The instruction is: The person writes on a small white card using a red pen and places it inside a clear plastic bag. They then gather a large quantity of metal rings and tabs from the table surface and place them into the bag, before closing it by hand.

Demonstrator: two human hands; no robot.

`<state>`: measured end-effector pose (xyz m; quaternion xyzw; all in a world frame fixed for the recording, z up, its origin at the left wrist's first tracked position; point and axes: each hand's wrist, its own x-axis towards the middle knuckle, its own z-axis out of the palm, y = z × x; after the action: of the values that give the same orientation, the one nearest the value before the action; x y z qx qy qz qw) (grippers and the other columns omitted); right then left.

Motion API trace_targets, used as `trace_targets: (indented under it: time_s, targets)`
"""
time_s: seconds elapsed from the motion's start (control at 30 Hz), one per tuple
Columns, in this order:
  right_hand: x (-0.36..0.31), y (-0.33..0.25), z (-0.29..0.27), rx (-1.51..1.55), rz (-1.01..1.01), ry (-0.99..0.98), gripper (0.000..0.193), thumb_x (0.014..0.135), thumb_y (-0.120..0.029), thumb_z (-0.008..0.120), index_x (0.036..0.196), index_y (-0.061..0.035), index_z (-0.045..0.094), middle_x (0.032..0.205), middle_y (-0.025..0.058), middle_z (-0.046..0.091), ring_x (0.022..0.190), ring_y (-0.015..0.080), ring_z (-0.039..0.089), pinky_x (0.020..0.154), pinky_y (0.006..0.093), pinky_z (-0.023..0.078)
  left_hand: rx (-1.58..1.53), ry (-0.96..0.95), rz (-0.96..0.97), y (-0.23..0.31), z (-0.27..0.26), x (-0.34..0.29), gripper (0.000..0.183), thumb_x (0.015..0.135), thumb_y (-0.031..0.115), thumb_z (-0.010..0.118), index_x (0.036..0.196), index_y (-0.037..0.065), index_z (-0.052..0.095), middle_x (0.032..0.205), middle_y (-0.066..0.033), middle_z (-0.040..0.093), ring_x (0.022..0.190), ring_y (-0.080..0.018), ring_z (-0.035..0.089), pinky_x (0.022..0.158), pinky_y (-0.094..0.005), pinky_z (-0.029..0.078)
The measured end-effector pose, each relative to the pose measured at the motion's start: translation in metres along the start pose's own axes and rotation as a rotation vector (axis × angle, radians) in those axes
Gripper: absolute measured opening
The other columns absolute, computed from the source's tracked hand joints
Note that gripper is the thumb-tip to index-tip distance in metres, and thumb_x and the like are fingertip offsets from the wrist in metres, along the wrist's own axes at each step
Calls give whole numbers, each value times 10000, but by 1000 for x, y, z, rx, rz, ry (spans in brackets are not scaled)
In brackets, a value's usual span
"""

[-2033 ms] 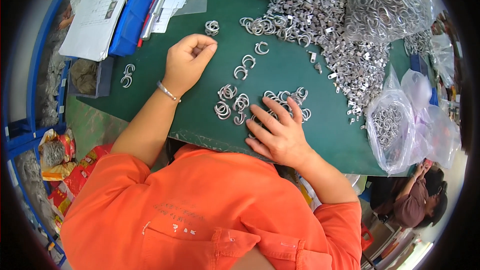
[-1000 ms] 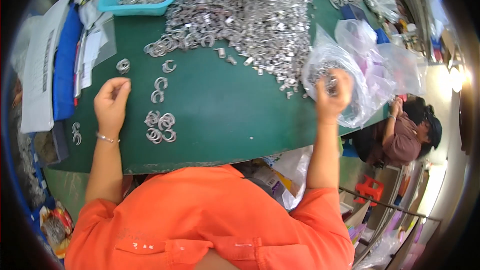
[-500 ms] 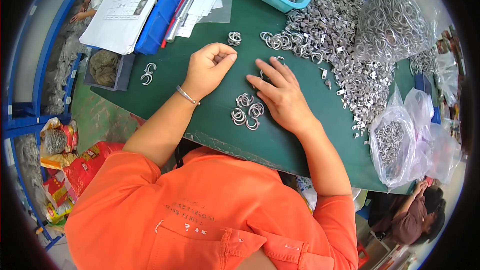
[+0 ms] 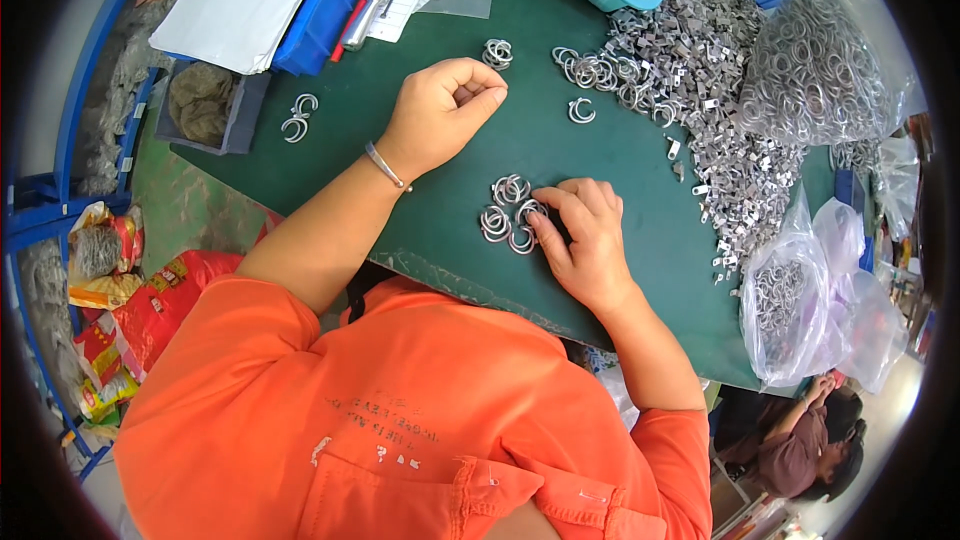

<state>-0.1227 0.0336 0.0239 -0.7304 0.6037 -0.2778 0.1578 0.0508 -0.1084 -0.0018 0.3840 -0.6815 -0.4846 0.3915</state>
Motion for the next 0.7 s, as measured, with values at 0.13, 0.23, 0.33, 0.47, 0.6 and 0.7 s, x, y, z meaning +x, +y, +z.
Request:
trace_targets:
  time_s: [0.13,0.23,0.33,0.47,0.6,0.7]
  targets:
    - [-6,12,-4,123,9,30,147,763,-73,695,881,-66,608,892,53,609,819,245,542,753,356,392,-15,-4,13,-1,0,0,67,856,47,653,902,-1,654,774,20,639,679,-17,557,628,-170,459]
    - [-10,15,-8,182,57,83,155,741,-37,706,853,-72,604,816,41,620,746,243,565,718,351,407,26,-9,-3,2,-1,0,69,855,49,654,902,-1,655,778,18,641,681,-19,560,631,-172,460]
    - [-13,15,-13,202,189,89,135,739,-26,701,842,-57,619,829,58,625,771,258,568,746,355,421,9,-12,-2,1,-3,0,68,854,49,655,902,1,657,779,17,643,679,-19,560,630,-174,462]
    - [-1,35,-25,127,78,150,104,797,10,609,891,-11,649,928,125,623,876,285,567,802,349,445,16,-10,-2,0,-2,1,70,854,50,654,903,0,657,780,14,645,680,-21,563,633,-176,464]
    - [33,42,-31,64,-3,180,302,818,112,480,1067,1,609,1071,156,618,1025,317,563,909,368,439,14,-6,-18,-1,0,2,76,855,53,655,907,-3,655,783,13,645,686,-22,565,639,-175,465]
    - [47,43,-19,70,-55,106,343,820,126,455,1107,1,594,1102,162,615,1034,324,568,921,367,443,-4,-2,-4,-3,0,1,81,855,58,657,909,-3,654,784,14,644,688,-22,565,639,-173,465]
